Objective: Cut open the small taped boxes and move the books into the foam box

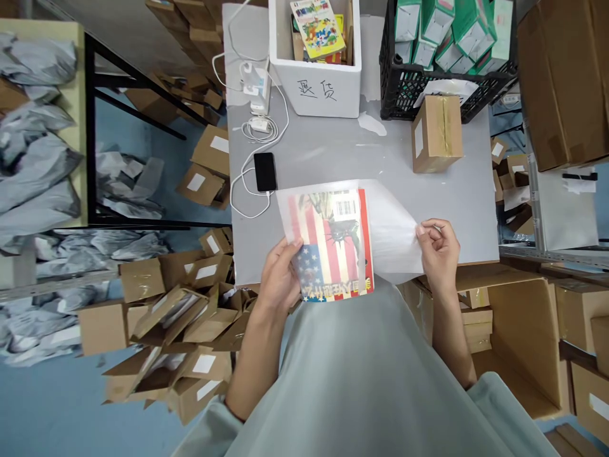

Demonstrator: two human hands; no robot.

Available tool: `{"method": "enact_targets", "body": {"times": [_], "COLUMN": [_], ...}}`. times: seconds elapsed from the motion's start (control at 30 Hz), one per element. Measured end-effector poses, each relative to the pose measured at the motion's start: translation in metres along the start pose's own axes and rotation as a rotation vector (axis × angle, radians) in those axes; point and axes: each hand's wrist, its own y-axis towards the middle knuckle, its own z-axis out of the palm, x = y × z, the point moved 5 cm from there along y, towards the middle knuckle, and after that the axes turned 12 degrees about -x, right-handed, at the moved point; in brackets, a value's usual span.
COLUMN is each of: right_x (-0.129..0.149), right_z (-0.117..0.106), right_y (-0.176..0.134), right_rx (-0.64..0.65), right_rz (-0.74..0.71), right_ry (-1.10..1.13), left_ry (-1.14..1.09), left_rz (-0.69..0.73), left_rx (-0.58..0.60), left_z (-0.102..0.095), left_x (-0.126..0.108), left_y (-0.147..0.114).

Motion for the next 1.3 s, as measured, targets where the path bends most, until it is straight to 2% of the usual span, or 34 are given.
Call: {"method": "enact_targets", "body": {"times": [0.13,0.23,0.33,0.43,0.5,0.6,0.73,0.8,0.87,0.93,0.97,1.03,1.1,1.2,1.3], "right_x": [-0.004,-0.008,-0.006,-0.001,0.001,0.003,0.011,0.021,0.033,0.043,0.046,0.050,0.052,0.057,0.060], "right_z": [0.005,0.017,0.030,0.044,0.050,0.053,0.042,0.036,0.036,0.042,0.046,0.055,0.060,0.056,0.035], "right_y": [-0.009,-0.021,-0.037,-0.053,-0.058,-0.057,-0.058,-0.064,-0.074,-0.087,-0.094,-0.102,-0.105,-0.100,-0.082], "right_rx": [0.084,0.245,0.426,0.540,0.536,0.436,0.280,0.223,0.224,0.288,0.334,0.420,0.462,0.462,0.345], "right_rz": [-0.021,0.097,0.221,0.312,0.319,0.245,0.095,-0.031,-0.200,-0.375,-0.444,-0.518,-0.508,-0.413,-0.276], "right_ry": [-0.054,0.017,0.183,0.321,0.324,0.250,0.088,-0.046,-0.181,-0.270,-0.296,-0.316,-0.300,-0.236,-0.189], "left_ry": [-0.031,-0.052,-0.054,-0.034,0.010,0.117,0.345,0.417,0.383,0.283,0.238,0.197,0.195,0.153,0.080], "left_rz": [-0.053,-0.104,-0.142,-0.133,-0.123,-0.056,0.342,0.440,0.375,0.282,0.253,0.227,0.208,0.138,0.056], "left_rx": [0.010,0.034,0.069,0.089,0.116,0.174,0.096,0.148,0.304,0.382,0.360,0.237,0.127,0.072,0.053], "left_z": [0.000,0.001,0.004,0.008,0.012,0.017,0.018,0.025,0.036,0.045,0.047,0.045,0.039,0.031,0.023], "left_x": [0.009,0.016,0.020,0.022,0.025,0.030,0.017,0.012,0.011,0.010,0.010,0.010,0.014,0.021,0.023], "left_y": [-0.002,-0.003,-0.005,-0.006,-0.007,-0.011,-0.022,-0.036,-0.052,-0.066,-0.070,-0.071,-0.066,-0.051,-0.038]}}
